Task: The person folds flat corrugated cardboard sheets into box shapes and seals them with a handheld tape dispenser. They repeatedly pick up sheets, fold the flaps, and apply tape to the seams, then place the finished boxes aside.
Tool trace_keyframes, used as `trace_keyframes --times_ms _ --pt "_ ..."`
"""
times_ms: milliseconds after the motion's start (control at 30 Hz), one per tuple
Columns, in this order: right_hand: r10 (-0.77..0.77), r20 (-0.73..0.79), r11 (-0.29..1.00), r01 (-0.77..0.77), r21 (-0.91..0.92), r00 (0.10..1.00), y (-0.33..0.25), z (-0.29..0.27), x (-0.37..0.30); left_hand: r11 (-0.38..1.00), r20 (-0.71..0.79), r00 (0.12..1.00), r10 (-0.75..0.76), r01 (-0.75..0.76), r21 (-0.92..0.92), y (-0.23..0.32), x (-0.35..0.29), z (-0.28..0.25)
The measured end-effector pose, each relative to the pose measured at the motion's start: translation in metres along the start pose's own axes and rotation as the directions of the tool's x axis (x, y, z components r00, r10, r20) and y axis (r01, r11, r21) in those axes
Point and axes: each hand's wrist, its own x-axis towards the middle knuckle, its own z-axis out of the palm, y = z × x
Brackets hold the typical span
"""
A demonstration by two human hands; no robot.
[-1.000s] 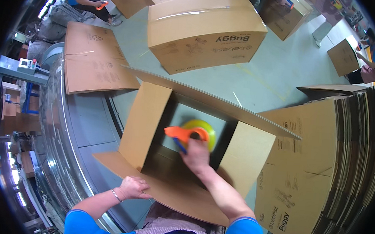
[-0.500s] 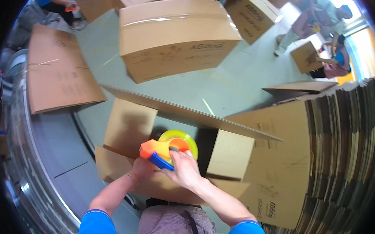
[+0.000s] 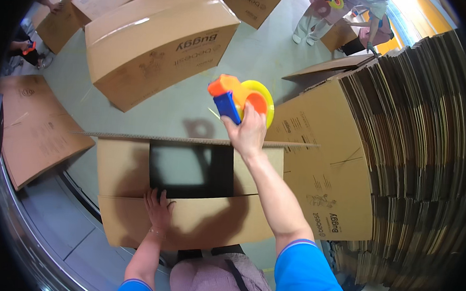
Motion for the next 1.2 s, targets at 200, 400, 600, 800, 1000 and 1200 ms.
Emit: trace_keyframes --times_ms 200,400,600,800,1000,1200 --pt "-0.163 0.022 0.987 0.164 0.001 0.986 -0.010 0.009 -0.123 0.998 -0.033 0.997 0.068 -0.068 0.000 -0.001 -0.006 -0.016" --pt "-0.329 0.311 0.944 0.310 0.108 0.892 0.017 0.072 -0.195 0.993 0.158 0.982 0.103 -0.110 0.033 0.027 -0.071 -0.024" --pt "-0.133 0.552 0.974 0.006 0.225 0.823 -0.043 0.043 -0.136 0.997 0.165 0.986 0.012 0.001 -0.075 0.028 -0.059 -0.016" --pt "-0.323 0.850 0.654 -0.550 0.519 0.417 -0.131 0.037 -0.116 0.977 0.097 0.995 0.017 0.004 -0.212 0.028 -0.058 -0.029" --pt "-0.366 0.895 0.760 -0.473 0.446 0.255 -0.110 0.085 -0.147 0.782 0.060 0.990 -0.128 0.138 -0.608 0.022 -0.091 -0.044" --pt "-0.309 0.932 0.710 -0.607 0.357 0.187 -0.118 0.075 -0.141 -0.092 0.305 0.502 -0.809 0.405 -0.910 -0.033 -0.033 -0.085"
